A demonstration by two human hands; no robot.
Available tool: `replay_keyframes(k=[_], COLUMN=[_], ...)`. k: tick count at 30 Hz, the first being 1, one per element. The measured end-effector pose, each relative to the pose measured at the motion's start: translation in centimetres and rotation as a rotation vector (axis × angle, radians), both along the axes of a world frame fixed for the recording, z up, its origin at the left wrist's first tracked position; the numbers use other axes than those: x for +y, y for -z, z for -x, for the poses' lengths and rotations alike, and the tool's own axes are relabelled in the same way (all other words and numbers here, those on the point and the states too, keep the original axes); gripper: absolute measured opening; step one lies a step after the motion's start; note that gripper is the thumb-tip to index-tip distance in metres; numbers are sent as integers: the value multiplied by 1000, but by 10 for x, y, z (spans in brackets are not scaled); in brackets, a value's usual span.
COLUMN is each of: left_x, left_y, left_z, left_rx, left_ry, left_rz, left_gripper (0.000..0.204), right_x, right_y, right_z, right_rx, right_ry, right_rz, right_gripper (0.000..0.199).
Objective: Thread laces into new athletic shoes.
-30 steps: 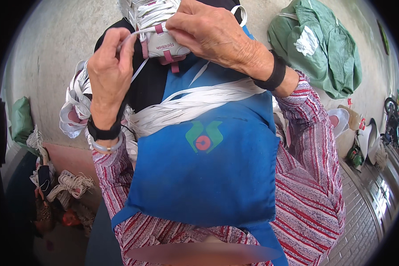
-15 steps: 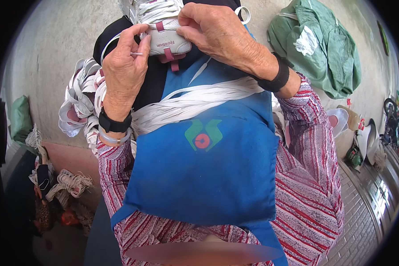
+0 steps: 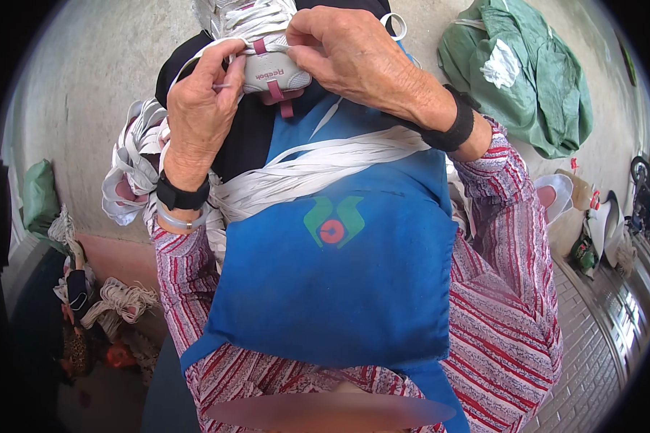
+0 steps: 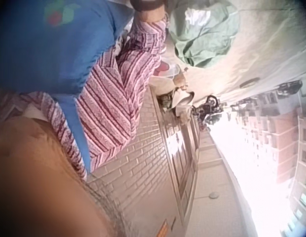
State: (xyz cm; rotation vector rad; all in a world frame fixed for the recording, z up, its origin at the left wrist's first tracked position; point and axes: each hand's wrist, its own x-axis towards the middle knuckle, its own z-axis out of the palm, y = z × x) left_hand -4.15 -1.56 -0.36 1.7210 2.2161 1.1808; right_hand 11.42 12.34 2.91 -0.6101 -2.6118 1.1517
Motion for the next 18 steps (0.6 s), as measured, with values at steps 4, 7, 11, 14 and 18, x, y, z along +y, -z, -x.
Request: replay_keyframes(k=[4, 7, 11, 14, 18], left_x=[0, 9, 12, 11, 13], left_y=[2, -7, -7, -1, -1], left_z=[-4, 6, 12, 8, 2], left_rx=[129, 179, 192, 258, 417], left_ry=[-44, 14, 140, 158, 117], left_rz=[-53, 13, 47, -6, -110], left_gripper=[16, 14, 10, 9, 10], right_x=[0, 5, 1, 0, 9], right_y=[7, 9, 10, 8, 7], right_z=[2, 3, 4, 6, 4], right_rx=[83, 35, 42, -39, 146], right_ry=[-24, -15, 25, -23, -359], right_rz=[2, 25, 27, -4, -626], right_gripper=[17, 19, 20, 15, 16])
